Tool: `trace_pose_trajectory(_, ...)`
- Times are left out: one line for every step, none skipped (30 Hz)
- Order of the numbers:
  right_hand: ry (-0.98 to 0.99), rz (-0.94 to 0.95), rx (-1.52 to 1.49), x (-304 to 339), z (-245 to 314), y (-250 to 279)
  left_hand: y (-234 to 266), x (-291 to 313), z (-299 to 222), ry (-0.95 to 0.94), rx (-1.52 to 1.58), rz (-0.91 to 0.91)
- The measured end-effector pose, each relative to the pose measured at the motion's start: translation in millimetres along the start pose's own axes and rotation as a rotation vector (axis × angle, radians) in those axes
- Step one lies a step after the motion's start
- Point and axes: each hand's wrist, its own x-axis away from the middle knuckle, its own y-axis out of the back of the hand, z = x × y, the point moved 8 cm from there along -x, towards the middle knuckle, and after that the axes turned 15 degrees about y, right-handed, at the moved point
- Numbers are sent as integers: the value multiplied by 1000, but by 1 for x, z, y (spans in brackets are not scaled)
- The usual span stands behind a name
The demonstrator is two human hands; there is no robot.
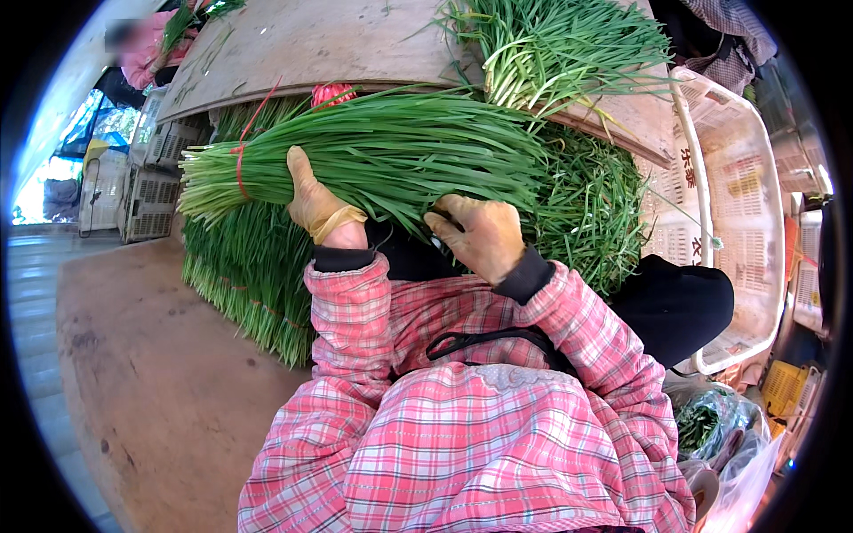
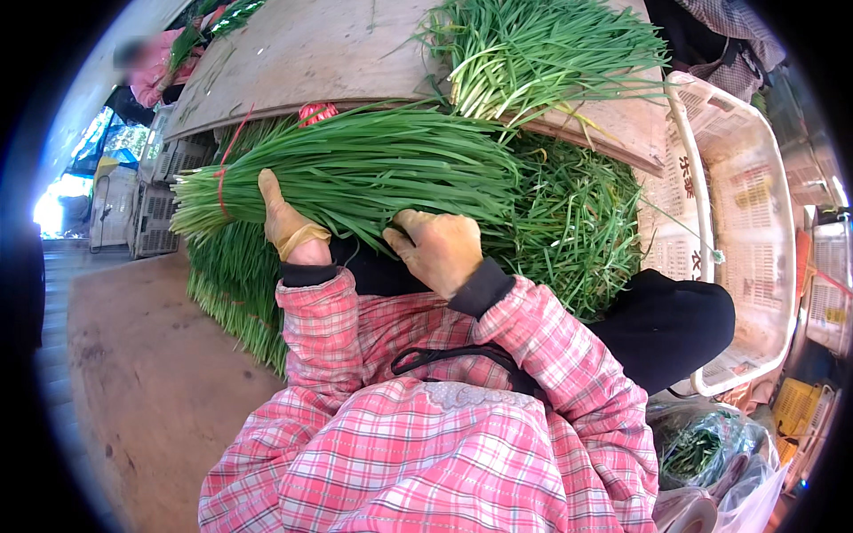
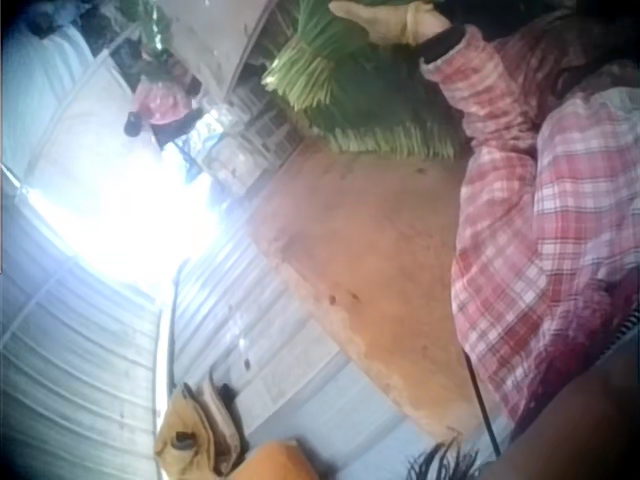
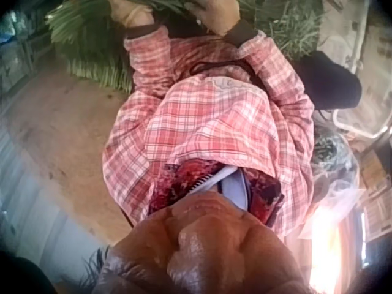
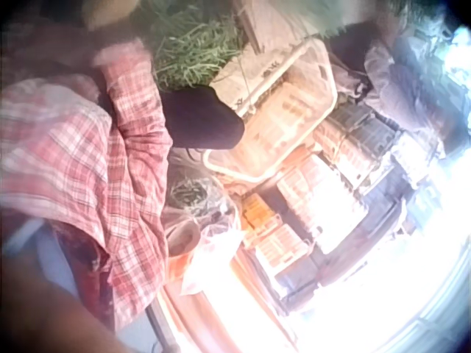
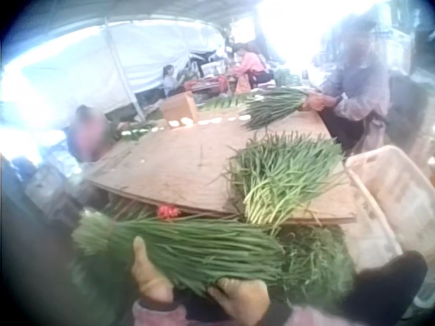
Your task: The person bundles chives by gathering the stems into a group, wrapping them with red tape, and cleaning the loose leaves from the bundle by hand.
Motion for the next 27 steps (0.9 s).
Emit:
trace_pose_trajectory(34, -32, -12, -3, 2, -4, 0, 0, -1, -5, 2, 13)
trace_pose_trajectory(68, -63, -21, -4, 2, -8, 0, 0, -2, -9, 7, 25)
trace_pose_trajectory(102, -93, -31, -4, 4, -11, -1, 0, -2, -12, 12, 38)
trace_pose_trajectory(128, -121, -15, -3, 6, -10, -3, 0, -2, -7, 33, 64)
trace_pose_trajectory(79, -170, -85, -2, 3, -7, -4, 2, 0, -3, 53, 88)
trace_pose_trajectory(28, -219, -154, -2, 2, -2, -6, 3, 0, 1, 73, 112)
trace_pose_trajectory(-23, -267, -224, -1, -2, 0, -4, 4, -1, -19, 48, 87)
trace_pose_trajectory(-42, -327, -309, 0, -5, 2, -4, 4, -2, -39, 25, 65)
trace_pose_trajectory(-120, -378, -460, 3, -13, 3, -3, 3, -3, -59, 2, 41)
trace_pose_trajectory(-199, -428, -611, 8, -19, 6, -4, 1, -2, -66, 9, 67)
trace_pose_trajectory(-277, -473, -760, 12, -24, 10, -3, -1, -1, -74, 18, 90)
trace_pose_trajectory(-343, -412, -794, 14, -27, 17, -3, -3, -2, -84, 28, 113)
trace_pose_trajectory(-355, -252, -803, 23, -33, 20, -2, -4, -3, -76, 47, 112)
trace_pose_trajectory(-268, -26, -594, 31, -31, 30, -3, -4, -3, -65, 64, 116)
trace_pose_trajectory(-181, 196, -382, 40, -29, 33, -5, -3, -1, -52, 80, 118)
trace_pose_trajectory(-86, 302, -247, 49, -25, 30, -5, -1, 0, -25, 94, 114)
trace_pose_trajectory(11, 406, -112, 56, -19, 23, -6, 0, -2, 1, 108, 110)
trace_pose_trajectory(108, 506, 25, 62, -14, 17, -6, 1, -1, 26, 122, 107)
trace_pose_trajectory(76, 495, 47, 62, -13, 14, -5, 2, 0, 26, 110, 91)
trace_pose_trajectory(47, 479, 65, 55, -5, 5, -5, 2, 0, 21, 95, 77)
trace_pose_trajectory(15, 462, 88, 47, 4, -2, -6, 3, 0, 20, 82, 66)
trace_pose_trajectory(-9, 373, 88, 39, 6, -9, -7, 4, 1, 26, 84, 78)
trace_pose_trajectory(-30, 284, 86, 30, 6, -19, -8, 4, 0, 29, 86, 88)
trace_pose_trajectory(-18, 223, 47, 19, 6, -28, -10, 5, 1, 34, 86, 101)
trace_pose_trajectory(16, 122, -45, 10, 8, -33, -13, 6, 1, 52, 103, 118)
trace_pose_trajectory(110, 16, -90, 5, 15, -34, -13, 7, 2, 69, 123, 132)
trace_pose_trajectory(203, -89, -135, 3, 21, -30, -15, 7, 2, 87, 142, 145)
